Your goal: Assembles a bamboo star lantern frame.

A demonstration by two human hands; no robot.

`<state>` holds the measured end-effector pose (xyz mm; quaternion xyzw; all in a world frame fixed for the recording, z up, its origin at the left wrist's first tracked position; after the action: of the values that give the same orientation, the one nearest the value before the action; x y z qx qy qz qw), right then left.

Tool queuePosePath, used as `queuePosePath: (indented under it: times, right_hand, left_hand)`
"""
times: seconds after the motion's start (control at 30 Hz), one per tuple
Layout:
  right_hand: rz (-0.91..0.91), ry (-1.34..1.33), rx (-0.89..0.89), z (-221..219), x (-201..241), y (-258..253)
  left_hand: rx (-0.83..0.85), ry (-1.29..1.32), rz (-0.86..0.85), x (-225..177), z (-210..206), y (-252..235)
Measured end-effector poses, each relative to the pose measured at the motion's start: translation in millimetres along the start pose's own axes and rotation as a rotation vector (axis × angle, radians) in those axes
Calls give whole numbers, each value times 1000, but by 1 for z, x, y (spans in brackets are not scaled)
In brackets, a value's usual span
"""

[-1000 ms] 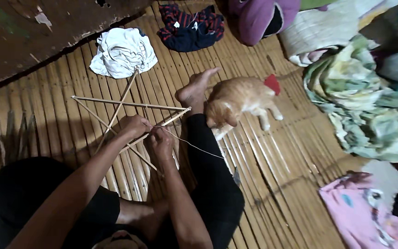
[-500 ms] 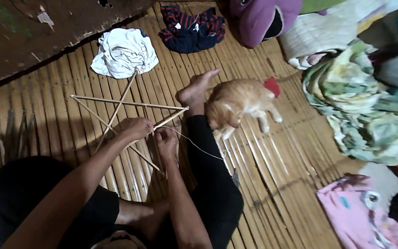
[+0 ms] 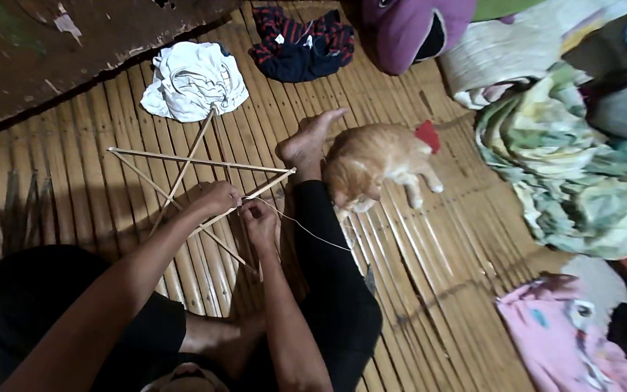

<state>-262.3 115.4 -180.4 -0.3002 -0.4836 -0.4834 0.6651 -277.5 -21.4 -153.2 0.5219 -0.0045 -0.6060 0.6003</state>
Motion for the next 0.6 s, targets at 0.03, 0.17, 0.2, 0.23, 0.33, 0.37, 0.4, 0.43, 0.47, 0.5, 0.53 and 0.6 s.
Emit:
queuePosePath:
  times: [0.03, 0.17, 0.2, 0.23, 0.33, 0.37, 0.4, 0.43, 0.47, 0.5, 0.53, 0.6]
  right_hand:
    - [-3, 0, -2, 1, 1, 0]
    - [-100, 24, 0, 3, -2, 0]
    - [-130, 26, 6, 3, -6, 0]
    - [-147, 30, 6, 4, -9, -1]
    - [-126, -48, -7, 5, -8, -1]
    - [-90, -121, -7, 4, -6, -2]
    - [-43, -212, -7, 2, -4, -2]
    - [3, -311, -12, 0, -4, -3]
    - [41, -400, -20, -2, -3, -5]
    - [59, -465, -21, -4, -2, -6]
    - [56, -510, -12, -5, -1, -6]
    - [3, -573, -9, -7, -1, -5]
  left_hand:
    - [-14, 26, 2, 0, 1, 1]
    - [-99, 102, 29, 6, 5, 4]
    - [-120, 84, 41, 8, 7, 5]
    - [-137, 60, 62, 9, 9, 6]
    - [-204, 77, 91, 19, 10, 7]
    - [-243, 146, 85, 23, 8, 8]
    - [-283, 256, 78, 28, 5, 9]
    - [-322, 394, 74, 32, 0, 10]
    - [-347, 546, 76, 35, -5, 12]
    - [-360, 681, 85, 36, -10, 14]
    - [-358, 782, 84, 35, -13, 16]
    - [-373, 888, 71, 33, -16, 18]
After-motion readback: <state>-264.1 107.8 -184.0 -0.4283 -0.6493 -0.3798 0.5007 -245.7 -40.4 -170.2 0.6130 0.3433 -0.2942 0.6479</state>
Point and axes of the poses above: each hand's wrist, its own y-axis away from the middle knuckle, its own z-axis out of the back of the hand, x = y × z, the point moved 8 cm from there along -y, towards the middle knuckle, and after that the axes turned 11 degrees about x, right-handed, at the moved point
